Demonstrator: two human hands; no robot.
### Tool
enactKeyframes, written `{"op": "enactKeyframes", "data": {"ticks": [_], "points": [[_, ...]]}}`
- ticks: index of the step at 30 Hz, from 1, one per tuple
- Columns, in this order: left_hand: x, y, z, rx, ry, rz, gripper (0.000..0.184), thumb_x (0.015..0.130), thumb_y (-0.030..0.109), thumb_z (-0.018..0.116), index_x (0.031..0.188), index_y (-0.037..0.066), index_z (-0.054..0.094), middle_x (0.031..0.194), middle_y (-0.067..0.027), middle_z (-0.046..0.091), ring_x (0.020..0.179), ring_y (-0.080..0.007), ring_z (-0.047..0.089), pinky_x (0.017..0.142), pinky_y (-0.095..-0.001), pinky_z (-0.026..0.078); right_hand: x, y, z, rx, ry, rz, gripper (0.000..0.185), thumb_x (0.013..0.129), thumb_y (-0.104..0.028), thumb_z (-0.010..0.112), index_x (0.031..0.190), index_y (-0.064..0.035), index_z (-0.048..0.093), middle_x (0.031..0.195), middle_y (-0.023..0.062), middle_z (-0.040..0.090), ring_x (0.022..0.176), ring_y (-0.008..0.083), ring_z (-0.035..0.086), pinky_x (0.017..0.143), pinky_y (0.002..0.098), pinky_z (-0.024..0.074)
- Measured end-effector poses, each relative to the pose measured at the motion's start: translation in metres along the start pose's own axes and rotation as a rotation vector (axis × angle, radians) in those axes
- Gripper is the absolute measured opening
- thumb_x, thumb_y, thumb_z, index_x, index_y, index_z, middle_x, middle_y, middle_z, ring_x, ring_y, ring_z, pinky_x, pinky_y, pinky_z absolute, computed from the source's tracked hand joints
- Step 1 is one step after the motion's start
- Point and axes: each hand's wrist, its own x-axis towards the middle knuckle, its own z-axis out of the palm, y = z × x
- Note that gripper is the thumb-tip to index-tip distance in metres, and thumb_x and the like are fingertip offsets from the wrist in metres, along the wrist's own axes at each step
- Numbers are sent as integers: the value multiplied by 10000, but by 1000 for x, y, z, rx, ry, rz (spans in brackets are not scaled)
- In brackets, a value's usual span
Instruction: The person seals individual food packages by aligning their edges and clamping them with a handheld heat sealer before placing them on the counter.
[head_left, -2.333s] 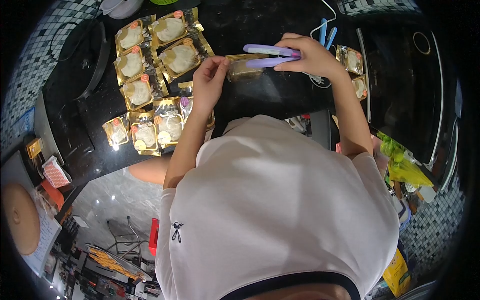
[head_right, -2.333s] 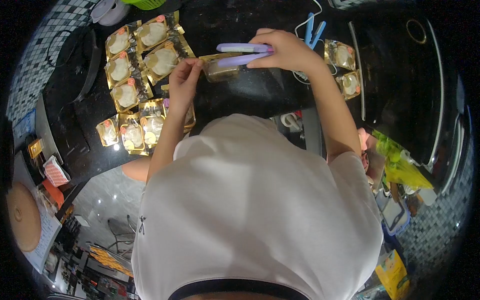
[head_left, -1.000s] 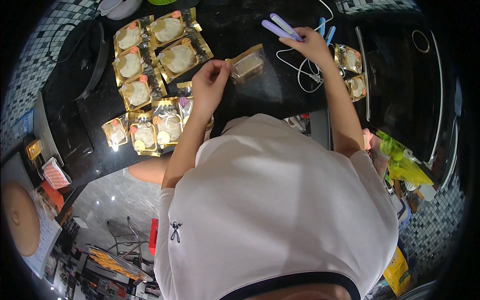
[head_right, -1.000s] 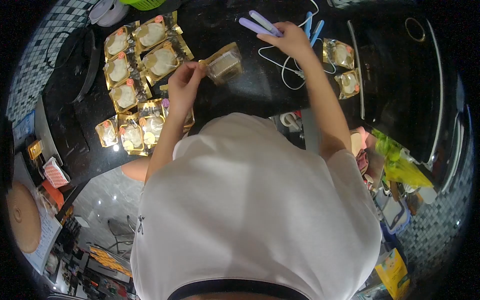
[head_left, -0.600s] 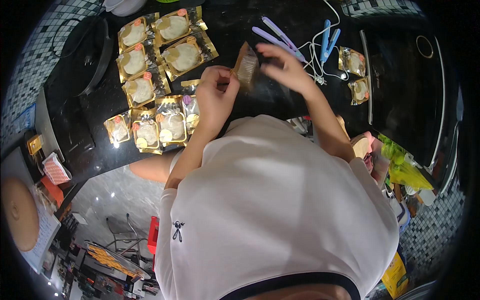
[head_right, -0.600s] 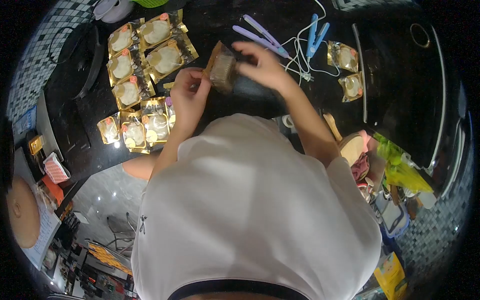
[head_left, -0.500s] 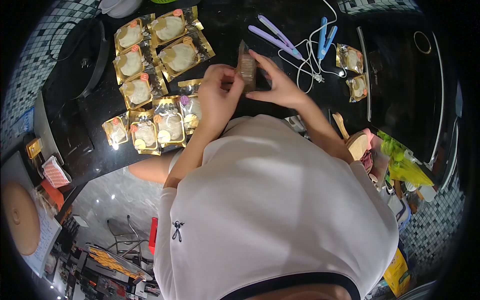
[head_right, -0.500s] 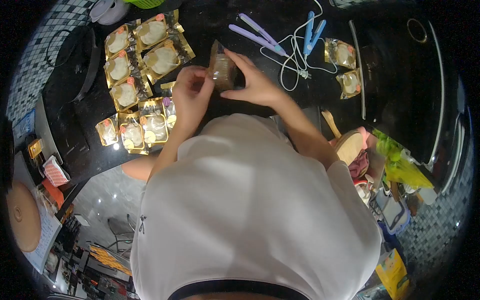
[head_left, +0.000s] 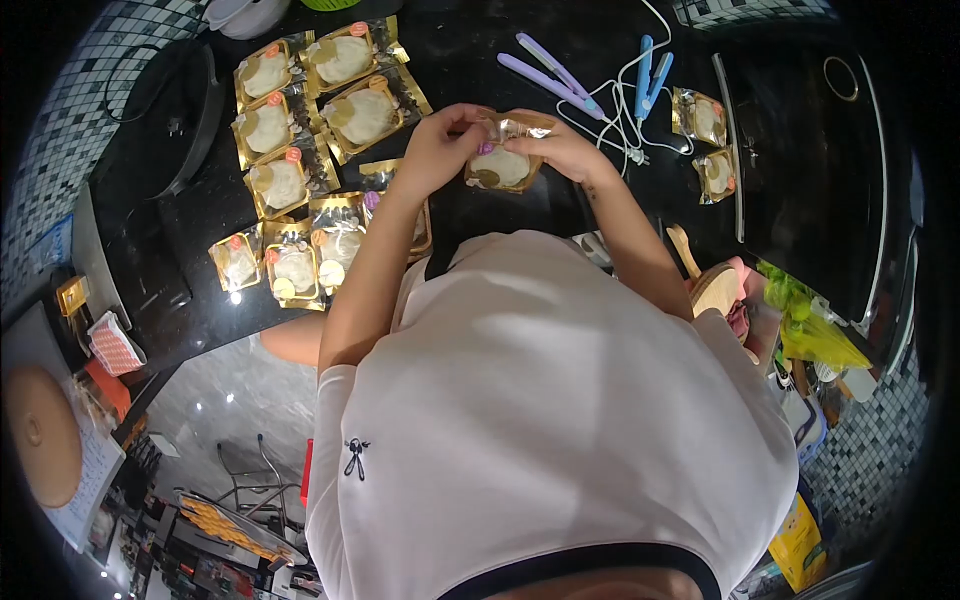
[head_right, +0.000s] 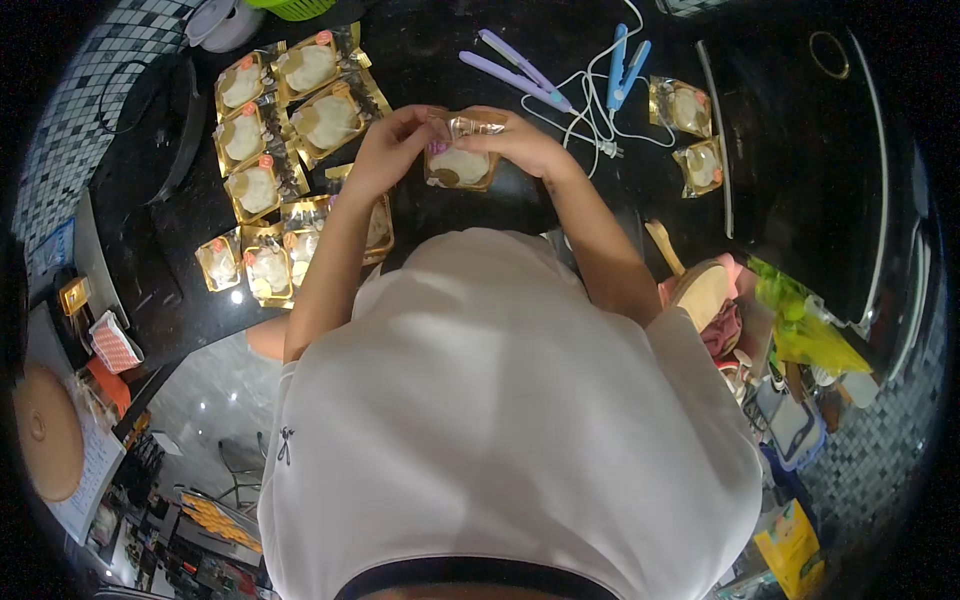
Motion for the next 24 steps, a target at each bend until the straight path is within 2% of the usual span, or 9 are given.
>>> {"op": "enactKeyframes", "data": {"ticks": [1, 4, 7, 9, 12, 18, 24], "points": [[3, -7, -1, 32, 55, -10, 180, 889, 126, 590, 1010, -4, 623, 907, -27, 649, 840, -86, 588, 786, -231, 460, 1, -2, -1, 3, -3, 6, 413, 829, -150, 681, 1187, -13, 526, 1096, 48, 602, 1019, 111, 547, 896, 265, 430], [6, -21, -1, -42, 157, 32, 183, 856, 153, 641, 923, -18, 645, 735, -21, 638, 681, -62, 563, 619, -210, 445, 1, 4, -11, 30, 97, -3, 342, 845, -193, 669, 1127, -26, 572, 1063, 44, 623, 982, 104, 569, 878, 261, 443], [5, -28, 1, -140, 239, 13, 182, 854, 159, 647, 869, -22, 642, 718, -14, 629, 665, -53, 548, 603, -208, 434, -7, 5, -16, 34, 204, -28, 269, 873, -218, 634, 1068, -34, 608, 1027, 39, 641, 959, 98, 583, 860, 262, 457], [3, -26, 1, -114, 258, -9, 188, 856, 161, 648, 877, -25, 641, 720, -14, 625, 660, -53, 542, 602, -207, 432, -12, -1, -11, 21, 256, -48, 201, 893, -212, 606, 1000, -44, 637, 986, 27, 656, 931, 91, 591, 833, 254, 465], [-2, -21, 5, -132, 305, -52, 196, 857, 163, 649, 905, -27, 643, 736, -18, 627, 672, -54, 543, 621, -203, 431, -13, -5, -2, -18, 351, -43, 187, 894, -202, 604, 998, -50, 640, 971, 23, 655, 912, 89, 594, 809, 244, 468], [-12, -5, 12, -299, 364, -109, 165, 865, 144, 639, 917, -13, 645, 795, -23, 638, 722, -66, 565, 690, -201, 444, -9, 1, 4, 181, 425, -67, 165, 883, -166, 612, 990, -44, 639, 938, 18, 645, 901, 90, 596, 803, 240, 473], [-18, -4, 11, -280, 313, -69, 148, 868, 131, 643, 910, -11, 639, 827, -28, 647, 758, -72, 581, 715, -208, 456, -17, -2, -1, 186, 387, -96, 177, 877, -152, 614, 1004, -30, 629, 973, 39, 636, 904, 108, 600, 834, 255, 482]]}}
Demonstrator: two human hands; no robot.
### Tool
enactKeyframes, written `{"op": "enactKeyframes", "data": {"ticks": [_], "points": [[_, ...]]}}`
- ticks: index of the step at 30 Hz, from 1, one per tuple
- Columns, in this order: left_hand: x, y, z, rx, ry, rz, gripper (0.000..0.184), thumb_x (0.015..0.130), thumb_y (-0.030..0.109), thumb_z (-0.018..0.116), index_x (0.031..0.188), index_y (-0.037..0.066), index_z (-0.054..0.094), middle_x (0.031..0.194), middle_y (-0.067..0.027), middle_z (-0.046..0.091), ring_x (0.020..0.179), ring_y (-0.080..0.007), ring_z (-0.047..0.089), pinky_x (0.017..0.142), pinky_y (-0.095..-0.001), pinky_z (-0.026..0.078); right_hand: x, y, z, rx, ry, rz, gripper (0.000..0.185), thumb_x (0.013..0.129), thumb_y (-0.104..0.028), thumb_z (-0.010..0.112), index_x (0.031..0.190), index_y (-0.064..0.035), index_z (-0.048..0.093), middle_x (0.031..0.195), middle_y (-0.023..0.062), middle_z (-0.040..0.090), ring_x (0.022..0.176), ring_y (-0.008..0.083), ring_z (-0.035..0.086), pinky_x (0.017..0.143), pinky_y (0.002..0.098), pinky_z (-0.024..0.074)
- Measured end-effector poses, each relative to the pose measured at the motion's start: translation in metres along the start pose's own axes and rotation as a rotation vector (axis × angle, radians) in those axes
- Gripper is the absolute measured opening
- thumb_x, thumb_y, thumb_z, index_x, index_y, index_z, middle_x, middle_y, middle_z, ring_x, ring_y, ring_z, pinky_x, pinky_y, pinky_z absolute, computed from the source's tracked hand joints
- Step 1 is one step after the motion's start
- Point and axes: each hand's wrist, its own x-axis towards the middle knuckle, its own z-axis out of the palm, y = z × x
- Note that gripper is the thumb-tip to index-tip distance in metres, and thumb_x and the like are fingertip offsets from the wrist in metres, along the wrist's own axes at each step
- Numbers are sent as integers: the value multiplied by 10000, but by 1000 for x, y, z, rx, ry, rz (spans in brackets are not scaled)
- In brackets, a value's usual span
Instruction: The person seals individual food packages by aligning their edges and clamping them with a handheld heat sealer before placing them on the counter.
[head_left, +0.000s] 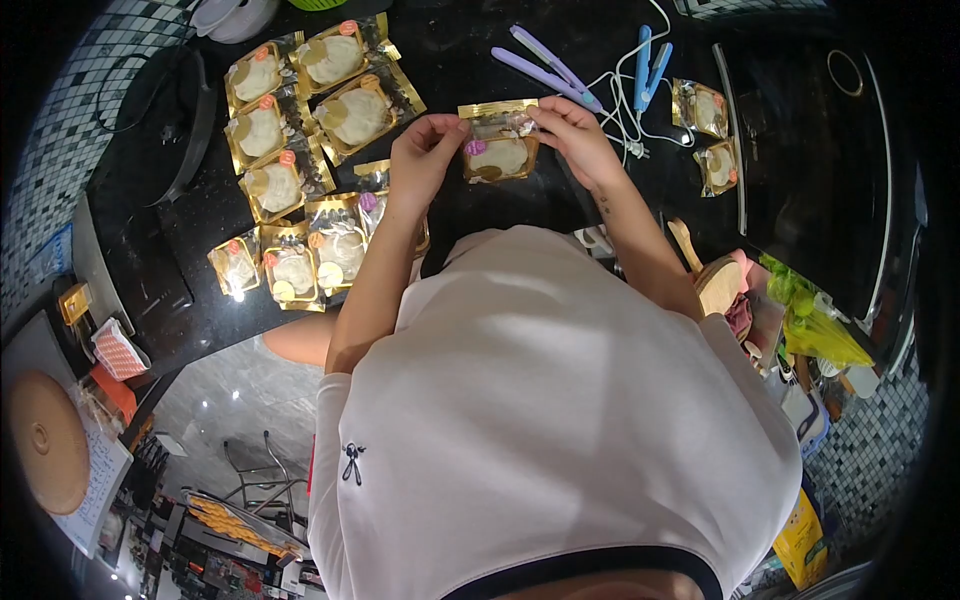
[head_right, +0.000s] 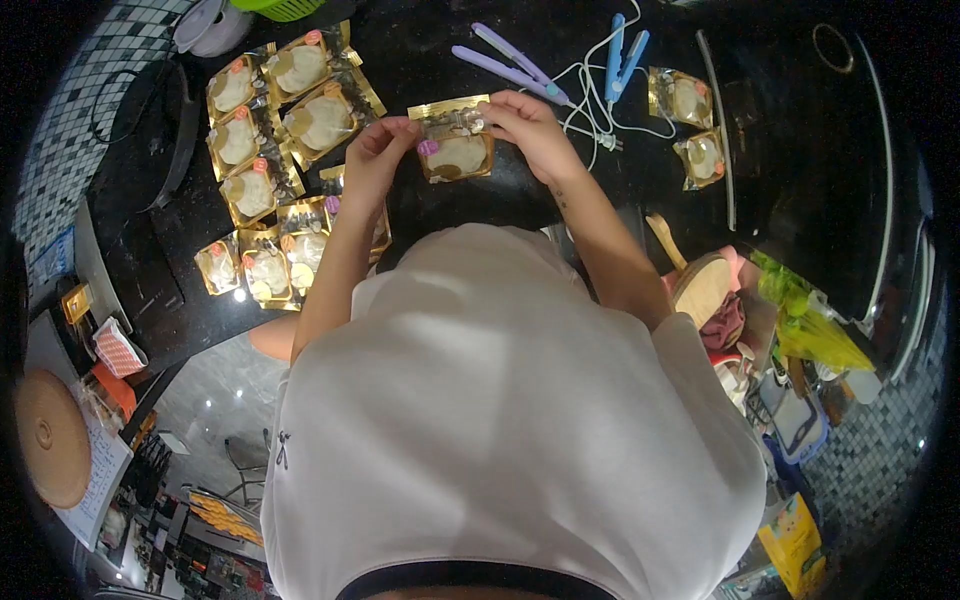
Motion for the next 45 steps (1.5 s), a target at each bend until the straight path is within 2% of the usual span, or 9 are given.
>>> {"op": "enactKeyframes", "data": {"ticks": [3, 6, 8, 13, 17, 20, 24, 28, 45], "points": [[1, -3, 1, 58, 4, 25, 145, 873, 134, 640, 920, -3, 633, 832, -25, 647, 770, -70, 581, 720, -209, 456, -2, -7, -2, 1, -52, -2, 167, 889, -158, 603, 984, -27, 644, 979, 24, 635, 905, 109, 599, 805, 252, 479], [2, -8, 1, 50, -5, 37, 131, 879, 127, 632, 929, 6, 623, 836, -21, 644, 773, -68, 579, 723, -207, 454, 23, -4, -26, -480, 112, -320, 190, 875, -190, 623, 948, -19, 660, 932, 33, 635, 843, 131, 604, 766, 259, 474], [2, -9, 1, 23, -17, 43, 125, 882, 121, 627, 934, 8, 616, 837, -19, 641, 773, -67, 577, 724, -206, 452, 38, -17, -37, -1154, 378, -802, 341, 745, -290, 736, 955, -29, 670, 920, 105, 603, 880, 258, 570, 769, 349, 463], [3, -11, 0, 32, -29, 45, 125, 884, 116, 622, 939, 4, 608, 830, -14, 636, 768, -66, 572, 717, -205, 449, 61, -14, -41, -1578, 352, -759, 433, 719, -357, 742, 1006, -43, 661, 943, 110, 600, 918, 292, 567, 779, 390, 464], [-1, -6, 2, 56, -10, 51, 123, 884, 111, 621, 938, 2, 606, 823, -11, 634, 757, -62, 566, 709, -202, 447, 69, -21, -57, -1261, 211, -598, 418, 758, -342, 720, 1022, -26, 655, 854, 105, 591, 766, 281, 590, 703, 340, 475], [1, -4, 3, 66, -18, 38, 120, 883, 105, 619, 940, 1, 605, 823, -11, 634, 755, -60, 562, 706, -202, 446, 47, -49, -64, -674, -47, -181, 434, 759, -302, 754, 1084, -40, 634, 846, 5, 617, 748, 89, 554, 669, 243, 439], [0, -7, 3, 60, -38, 70, 112, 883, 99, 616, 937, 2, 606, 821, -13, 636, 760, -58, 564, 705, -202, 447, 15, -90, -48, -817, -407, -77, 394, 748, -254, 772, 1050, -39, 641, 859, -20, 577, 763, 67, 528, 654, 221, 404], [0, -7, 4, 50, -46, 74, 106, 884, 92, 611, 936, 0, 610, 819, -20, 641, 766, -60, 572, 707, -204, 453, 14, -94, -39, -948, -505, -109, 364, 741, -232, 770, 997, -5, 646, 851, 7, 510, 732, 95, 510, 623, 240, 393], [4, -12, 9, -4, -74, 87, 115, 894, 111, 609, 936, 4, 610, 787, 0, 632, 710, -39, 554, 650, -186, 435, 10, -79, -32, -870, -496, -138, 274, 807, -231, 703, 983, -24, 664, 788, 1, 532, 685, 102, 496, 602, 247, 370]]}}
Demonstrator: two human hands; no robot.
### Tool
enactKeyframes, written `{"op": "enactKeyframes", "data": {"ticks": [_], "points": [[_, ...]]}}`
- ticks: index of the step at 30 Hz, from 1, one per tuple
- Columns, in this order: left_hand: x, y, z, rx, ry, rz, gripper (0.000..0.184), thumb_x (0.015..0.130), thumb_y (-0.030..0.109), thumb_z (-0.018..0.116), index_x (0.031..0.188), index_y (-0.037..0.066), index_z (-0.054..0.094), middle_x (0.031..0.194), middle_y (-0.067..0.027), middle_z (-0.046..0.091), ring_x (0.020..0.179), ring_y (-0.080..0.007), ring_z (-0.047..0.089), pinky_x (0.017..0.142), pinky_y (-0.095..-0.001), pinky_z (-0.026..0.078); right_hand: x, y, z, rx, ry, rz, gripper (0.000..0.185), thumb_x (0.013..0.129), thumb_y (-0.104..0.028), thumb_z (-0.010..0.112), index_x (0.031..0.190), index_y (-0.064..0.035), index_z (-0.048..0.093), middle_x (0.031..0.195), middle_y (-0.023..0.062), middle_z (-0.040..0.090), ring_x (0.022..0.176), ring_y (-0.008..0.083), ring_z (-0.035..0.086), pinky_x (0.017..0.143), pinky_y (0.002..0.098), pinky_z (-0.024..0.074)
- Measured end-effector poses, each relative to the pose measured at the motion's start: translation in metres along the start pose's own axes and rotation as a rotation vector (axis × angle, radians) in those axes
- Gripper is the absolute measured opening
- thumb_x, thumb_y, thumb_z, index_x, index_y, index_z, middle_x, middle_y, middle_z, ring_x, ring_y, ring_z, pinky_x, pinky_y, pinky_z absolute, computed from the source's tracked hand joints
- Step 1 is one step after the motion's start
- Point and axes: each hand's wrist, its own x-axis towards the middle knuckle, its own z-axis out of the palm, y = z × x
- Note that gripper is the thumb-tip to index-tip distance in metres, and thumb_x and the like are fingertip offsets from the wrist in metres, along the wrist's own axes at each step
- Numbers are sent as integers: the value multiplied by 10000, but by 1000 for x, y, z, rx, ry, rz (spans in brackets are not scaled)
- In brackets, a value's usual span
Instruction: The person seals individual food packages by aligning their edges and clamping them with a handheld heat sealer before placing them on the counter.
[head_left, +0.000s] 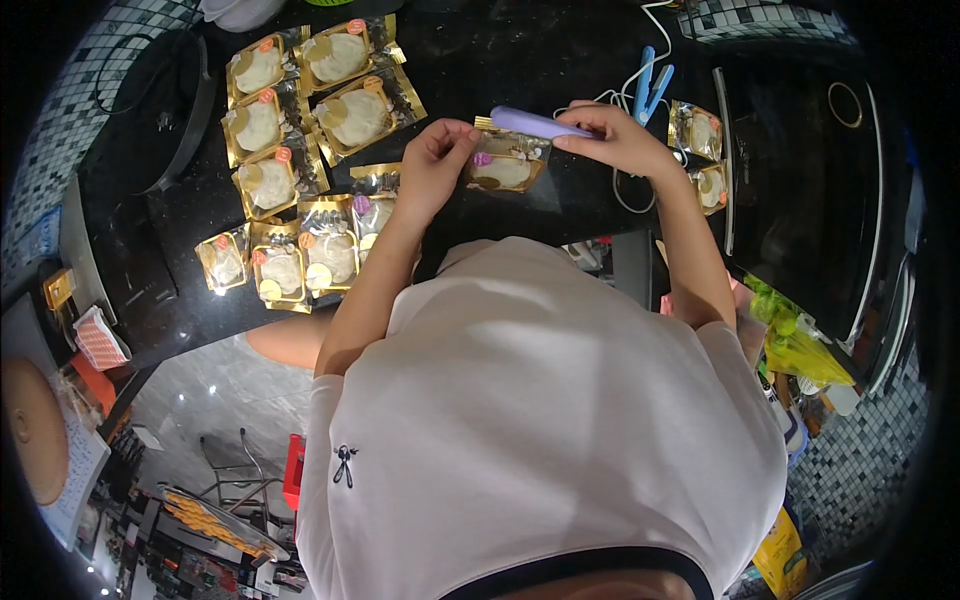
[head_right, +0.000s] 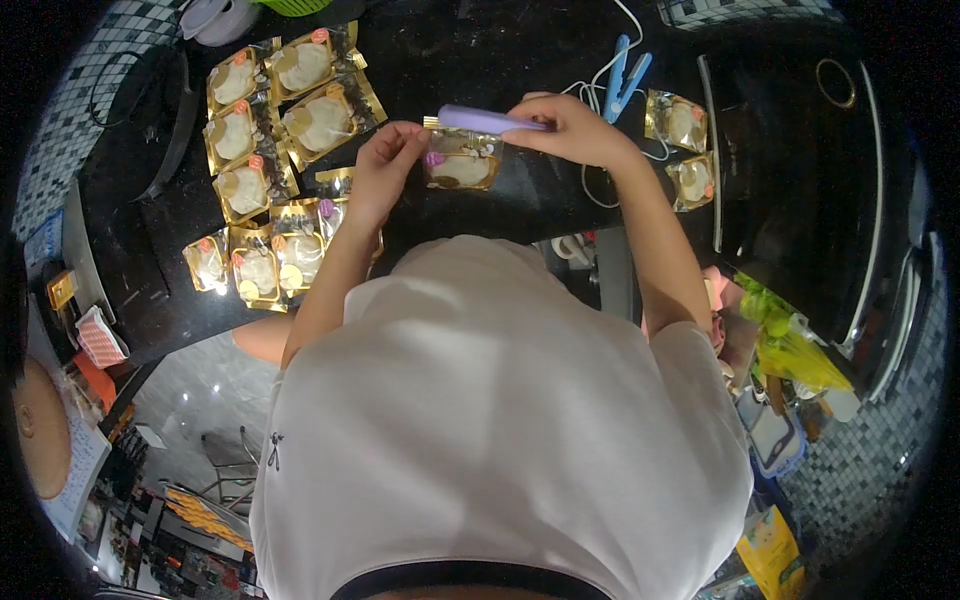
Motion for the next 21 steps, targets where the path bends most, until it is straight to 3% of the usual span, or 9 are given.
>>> {"op": "enactKeyframes", "data": {"ticks": [4, 13, 16, 20, 21], "points": [[0, 2, -2, 18, 2, 11, 117, 894, 112, 609, 936, 3, 609, 790, -3, 635, 717, -40, 558, 656, -188, 438, -16, -1, -15, 75, 61, 144, 311, 796, -257, 722, 993, -25, 659, 843, 5, 541, 735, 92, 492, 637, 221, 367], [-1, 6, -4, 51, -33, -42, 110, 906, 111, 594, 968, 21, 602, 862, 16, 619, 804, -42, 550, 746, -186, 431, -10, -14, -11, -38, -21, 84, 244, 812, -197, 706, 958, -7, 658, 794, -1, 514, 705, 87, 477, 606, 240, 368], [1, 3, -3, -2, -4, -3, 107, 900, 106, 600, 936, 5, 604, 793, 0, 633, 721, -39, 558, 661, -185, 440, -10, -14, -9, -140, -5, 33, 241, 819, -197, 700, 945, 5, 657, 766, -4, 509, 698, 76, 469, 591, 233, 363], [2, 4, -2, -52, 13, -40, 105, 903, 103, 595, 945, 7, 599, 803, 6, 629, 729, -34, 554, 666, -181, 436, -13, -13, -7, -156, -9, 28, 258, 826, -220, 695, 957, 0, 658, 731, -10, 499, 694, 69, 469, 588, 221, 366], [2, 4, -1, -59, 12, -45, 105, 904, 103, 595, 947, 7, 598, 808, 5, 629, 734, -34, 554, 670, -180, 436, -13, -15, -7, -74, -16, 126, 269, 826, -221, 696, 980, -4, 652, 735, -14, 503, 705, 71, 477, 597, 220, 374]]}}
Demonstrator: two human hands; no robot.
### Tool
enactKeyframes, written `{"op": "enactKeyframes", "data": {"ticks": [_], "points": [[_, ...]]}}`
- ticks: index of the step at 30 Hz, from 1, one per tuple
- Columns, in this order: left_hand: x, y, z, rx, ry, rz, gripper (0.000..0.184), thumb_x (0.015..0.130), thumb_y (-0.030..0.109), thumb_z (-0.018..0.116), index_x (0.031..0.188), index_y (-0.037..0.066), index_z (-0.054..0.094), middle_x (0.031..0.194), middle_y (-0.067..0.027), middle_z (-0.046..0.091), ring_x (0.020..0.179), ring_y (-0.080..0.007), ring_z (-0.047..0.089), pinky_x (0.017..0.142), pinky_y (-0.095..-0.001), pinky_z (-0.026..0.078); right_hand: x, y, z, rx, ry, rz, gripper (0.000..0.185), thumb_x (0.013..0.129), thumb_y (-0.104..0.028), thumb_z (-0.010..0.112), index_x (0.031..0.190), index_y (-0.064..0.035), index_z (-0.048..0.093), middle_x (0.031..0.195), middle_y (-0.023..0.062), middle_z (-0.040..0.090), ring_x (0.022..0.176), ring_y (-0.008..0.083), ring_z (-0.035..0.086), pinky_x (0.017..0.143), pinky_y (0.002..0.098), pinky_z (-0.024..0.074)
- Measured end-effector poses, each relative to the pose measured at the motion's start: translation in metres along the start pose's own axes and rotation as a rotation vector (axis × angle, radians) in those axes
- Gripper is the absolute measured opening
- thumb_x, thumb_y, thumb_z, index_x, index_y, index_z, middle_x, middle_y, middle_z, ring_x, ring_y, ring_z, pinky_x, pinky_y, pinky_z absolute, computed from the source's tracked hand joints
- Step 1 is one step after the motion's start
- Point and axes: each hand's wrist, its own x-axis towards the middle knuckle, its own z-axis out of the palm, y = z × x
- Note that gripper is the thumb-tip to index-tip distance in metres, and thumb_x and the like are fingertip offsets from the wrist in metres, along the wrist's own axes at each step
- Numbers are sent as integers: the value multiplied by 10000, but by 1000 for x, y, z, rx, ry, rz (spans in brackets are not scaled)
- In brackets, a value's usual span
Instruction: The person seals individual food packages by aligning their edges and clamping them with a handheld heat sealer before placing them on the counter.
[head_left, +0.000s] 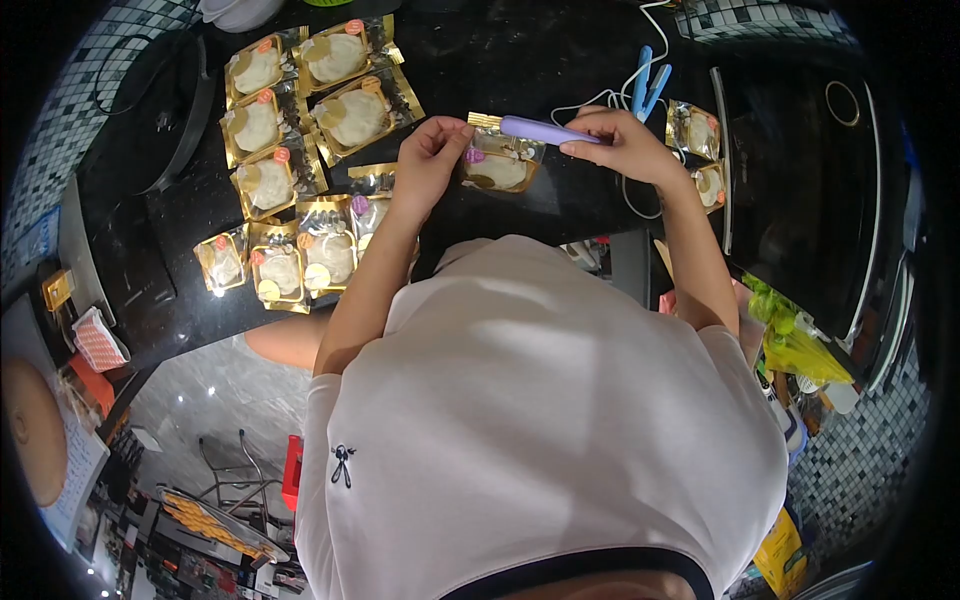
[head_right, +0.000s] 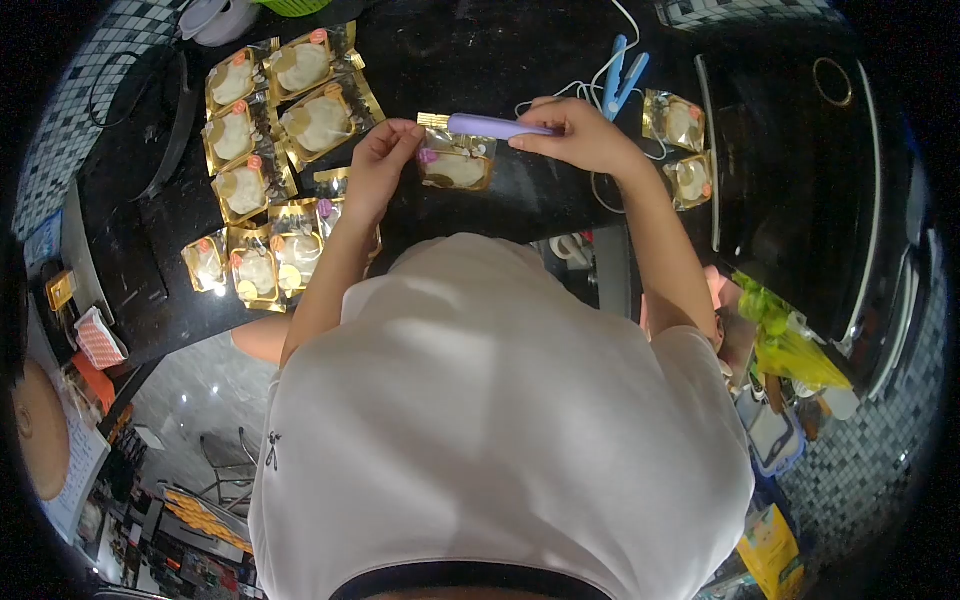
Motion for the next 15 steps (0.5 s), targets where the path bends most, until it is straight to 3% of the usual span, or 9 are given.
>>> {"op": "enactKeyframes", "data": {"ticks": [2, 5, 8, 15], "points": [[0, 0, -1, 1, -3, 3, 106, 905, 102, 593, 951, 6, 595, 817, 5, 629, 742, -34, 554, 679, -180, 436, -2, -5, 0, 165, -32, 191, 297, 825, -223, 699, 1026, -13, 640, 741, -22, 509, 727, 75, 494, 613, 218, 389], [-1, -2, -4, 13, -3, 18, 106, 907, 98, 589, 955, 4, 592, 828, 5, 628, 750, -34, 554, 690, -180, 437, -9, 10, -8, 206, 28, 245, 350, 822, -226, 703, 1093, -25, 609, 795, -21, 526, 778, 80, 517, 666, 220, 409], [1, -3, -2, 4, -19, 18, 105, 907, 94, 587, 955, 1, 591, 830, 4, 628, 755, -35, 555, 696, -181, 438, -4, 25, -4, 137, 72, -41, 347, 787, -280, 736, 1024, -46, 640, 884, -1, 549, 774, 92, 504, 666, 239, 404], [0, -1, -2, 40, -71, 41, 102, 904, 90, 589, 953, 0, 594, 833, 5, 623, 765, -39, 551, 700, -182, 436, 10, 7, -4, -30, -27, -109, 321, 786, -250, 731, 1002, -29, 646, 848, 7, 523, 754, 111, 511, 640, 254, 392]]}}
